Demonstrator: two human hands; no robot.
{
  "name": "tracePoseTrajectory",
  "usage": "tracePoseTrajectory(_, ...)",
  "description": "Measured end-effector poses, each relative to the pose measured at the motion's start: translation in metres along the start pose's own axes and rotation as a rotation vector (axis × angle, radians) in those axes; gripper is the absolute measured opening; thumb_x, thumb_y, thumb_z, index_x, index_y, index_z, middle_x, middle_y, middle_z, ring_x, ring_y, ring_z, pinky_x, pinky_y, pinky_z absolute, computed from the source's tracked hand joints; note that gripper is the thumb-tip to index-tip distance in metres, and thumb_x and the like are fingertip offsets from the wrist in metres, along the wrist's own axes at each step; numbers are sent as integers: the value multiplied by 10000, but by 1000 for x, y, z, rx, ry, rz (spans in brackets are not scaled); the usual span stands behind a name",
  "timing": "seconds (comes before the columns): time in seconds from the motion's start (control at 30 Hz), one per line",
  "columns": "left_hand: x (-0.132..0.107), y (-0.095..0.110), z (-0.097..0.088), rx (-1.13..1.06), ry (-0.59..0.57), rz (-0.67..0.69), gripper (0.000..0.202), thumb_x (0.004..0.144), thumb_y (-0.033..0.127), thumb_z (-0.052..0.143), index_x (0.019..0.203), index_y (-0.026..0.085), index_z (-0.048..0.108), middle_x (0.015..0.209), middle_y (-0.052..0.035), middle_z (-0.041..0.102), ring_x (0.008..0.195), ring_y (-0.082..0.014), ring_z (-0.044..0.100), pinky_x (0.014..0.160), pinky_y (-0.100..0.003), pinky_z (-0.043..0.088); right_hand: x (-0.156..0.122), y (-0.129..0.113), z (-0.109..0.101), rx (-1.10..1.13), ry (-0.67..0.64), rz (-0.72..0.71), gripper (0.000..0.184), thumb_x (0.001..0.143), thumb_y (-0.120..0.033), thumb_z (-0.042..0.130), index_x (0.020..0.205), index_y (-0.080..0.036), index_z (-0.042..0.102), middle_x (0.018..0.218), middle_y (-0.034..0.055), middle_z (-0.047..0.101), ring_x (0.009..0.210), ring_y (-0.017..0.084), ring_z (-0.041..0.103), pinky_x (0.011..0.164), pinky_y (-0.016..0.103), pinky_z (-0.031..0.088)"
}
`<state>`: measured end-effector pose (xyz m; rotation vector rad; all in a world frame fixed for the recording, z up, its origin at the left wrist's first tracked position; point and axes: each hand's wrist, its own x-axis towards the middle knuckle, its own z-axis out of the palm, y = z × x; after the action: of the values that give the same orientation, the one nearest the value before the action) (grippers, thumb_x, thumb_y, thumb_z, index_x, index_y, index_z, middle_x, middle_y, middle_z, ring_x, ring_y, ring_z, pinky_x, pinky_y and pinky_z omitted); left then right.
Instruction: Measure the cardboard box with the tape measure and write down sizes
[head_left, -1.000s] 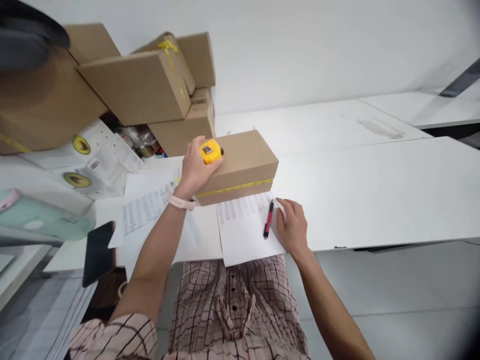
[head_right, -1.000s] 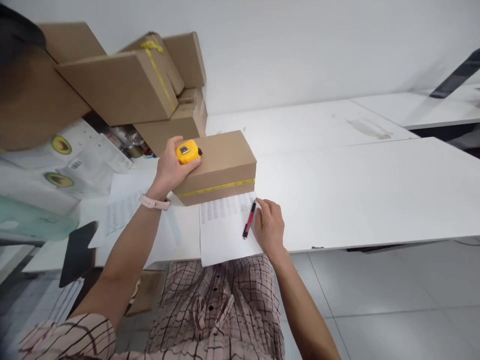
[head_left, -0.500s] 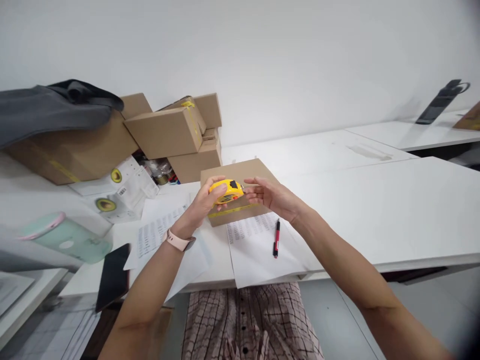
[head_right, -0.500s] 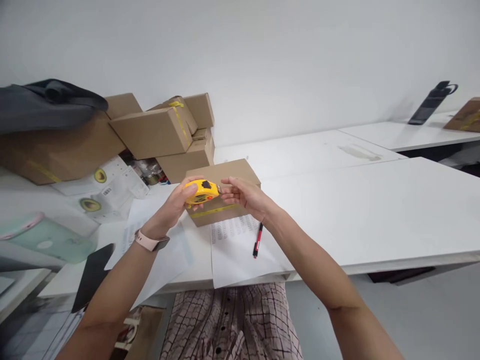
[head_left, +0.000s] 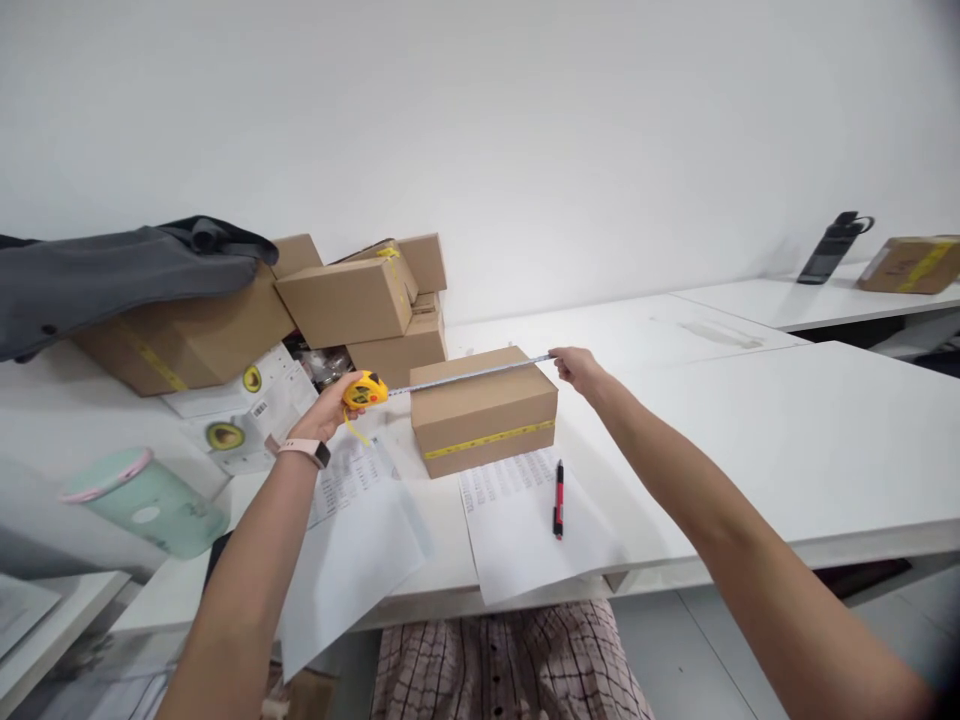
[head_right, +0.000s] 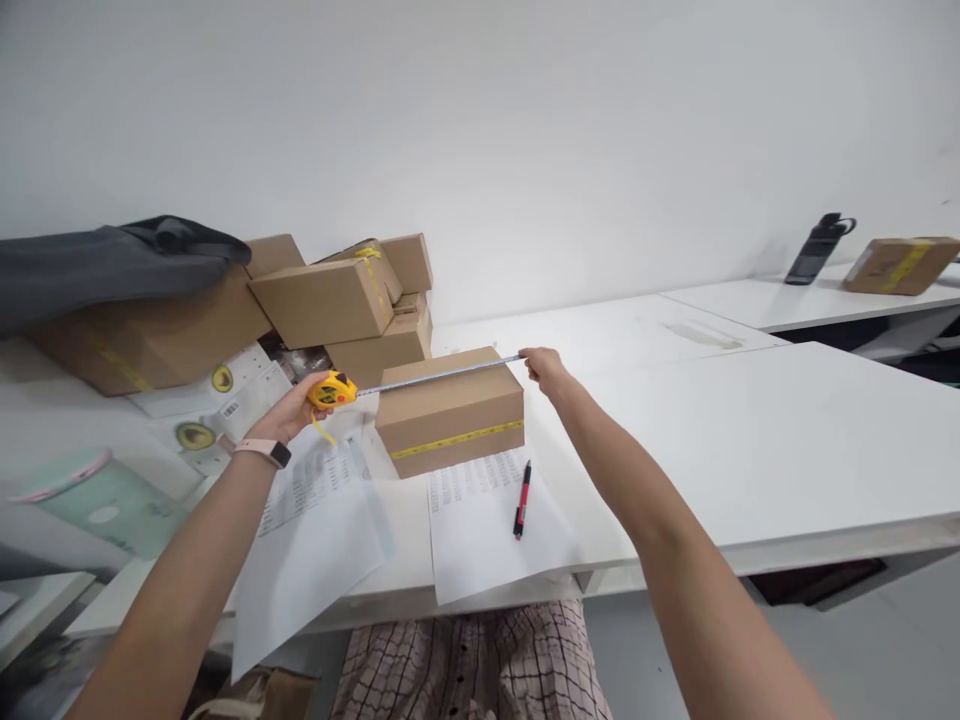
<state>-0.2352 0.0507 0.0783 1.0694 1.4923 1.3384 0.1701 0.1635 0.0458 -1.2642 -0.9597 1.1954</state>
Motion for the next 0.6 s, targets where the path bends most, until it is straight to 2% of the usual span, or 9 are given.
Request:
tracePoseTrajectory(0.07, 2, -8, -4, 11, -2, -19, 339, 784, 427, 704, 951, 136, 655, 719, -44, 688, 496, -114, 528, 415, -209, 311, 3, 14, 6, -33, -38, 13, 165, 740, -173, 764, 770, -175, 602, 632, -6, 554, 584, 116, 469, 531, 247, 379)
tracePoseTrajectory(0.17, 4, -15, 0, 27, -27, -16, 388, 773, 466, 717, 990, 149, 669, 776, -49, 715, 508, -115, 549, 428, -206, 331, 5, 29, 18, -55, -149, 39, 193, 735, -241, 779, 877, -174, 666, 816, 36, 688, 727, 154, 594, 626, 256, 450)
tracePoseTrajectory(0.33, 9, -17, 13, 77, -44, 8, 503, 725, 507, 764, 1079, 156, 695, 855, -51, 735, 513, -99, 557, 433, -192, 341, 4, 39, 28, -58, -290, 148, 243, 828, -363, 687, 908, -134, 689, 880, 105, 744, 754, 211, 667, 644, 297, 517)
tracePoseTrajectory(0.47, 6, -19, 12, 89, -43, 8, 569, 711, 584, 736, 1080, 153, 692, 851, -47, 728, 508, -94, 557, 448, -194, 373, 2, 42, 27, -59, -257, 155, 243, 856, -376, 659, 899, -139, 684, 902, 105, 746, 753, 203, 674, 642, 293, 524)
tracePoseTrajectory(0.6, 3, -23, 12, 99, -31, 23, 599, 693, 613, 736, 1066, 146, 693, 857, -53, 722, 531, -97, 574, 451, -188, 372, 2, 44, 26, -95, -162, 101, 222, 815, -380, 727, 810, -171, 652, 847, 71, 723, 709, 177, 635, 612, 283, 485)
